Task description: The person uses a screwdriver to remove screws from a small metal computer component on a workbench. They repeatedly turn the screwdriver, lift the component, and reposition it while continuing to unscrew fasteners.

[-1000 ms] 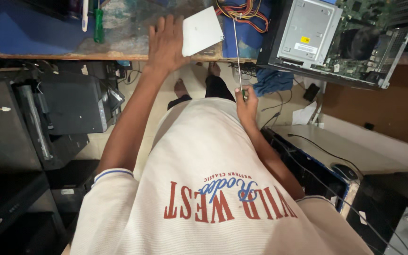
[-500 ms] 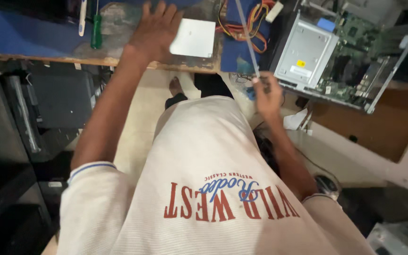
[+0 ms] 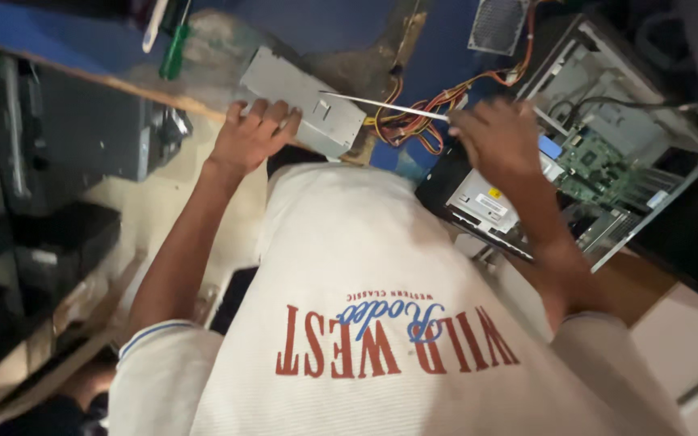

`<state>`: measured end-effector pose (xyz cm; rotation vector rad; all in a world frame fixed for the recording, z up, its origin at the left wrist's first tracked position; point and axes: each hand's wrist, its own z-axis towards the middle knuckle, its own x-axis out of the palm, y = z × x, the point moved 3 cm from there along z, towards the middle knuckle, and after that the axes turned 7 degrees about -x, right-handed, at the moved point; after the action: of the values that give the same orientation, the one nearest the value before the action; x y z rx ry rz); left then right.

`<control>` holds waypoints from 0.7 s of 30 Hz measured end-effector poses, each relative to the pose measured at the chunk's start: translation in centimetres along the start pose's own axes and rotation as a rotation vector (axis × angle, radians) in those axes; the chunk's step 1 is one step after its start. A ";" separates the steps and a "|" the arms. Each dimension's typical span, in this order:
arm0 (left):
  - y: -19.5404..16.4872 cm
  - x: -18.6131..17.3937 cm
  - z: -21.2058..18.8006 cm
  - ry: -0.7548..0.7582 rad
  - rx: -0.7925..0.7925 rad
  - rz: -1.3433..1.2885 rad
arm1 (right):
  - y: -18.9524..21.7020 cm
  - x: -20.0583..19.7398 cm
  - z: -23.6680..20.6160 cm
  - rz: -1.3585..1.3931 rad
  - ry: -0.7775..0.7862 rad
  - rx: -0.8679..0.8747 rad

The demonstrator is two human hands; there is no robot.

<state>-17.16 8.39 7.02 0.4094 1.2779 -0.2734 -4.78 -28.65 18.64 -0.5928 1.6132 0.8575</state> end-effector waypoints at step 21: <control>-1.2 1.4 -1.1 -0.078 -0.168 -0.015 | -0.8 -2.1 3.4 0.094 -0.021 -0.171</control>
<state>-18.20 7.83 5.24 0.2431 1.2175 -0.1910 -1.70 -26.60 20.22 -0.6295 1.5679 1.0758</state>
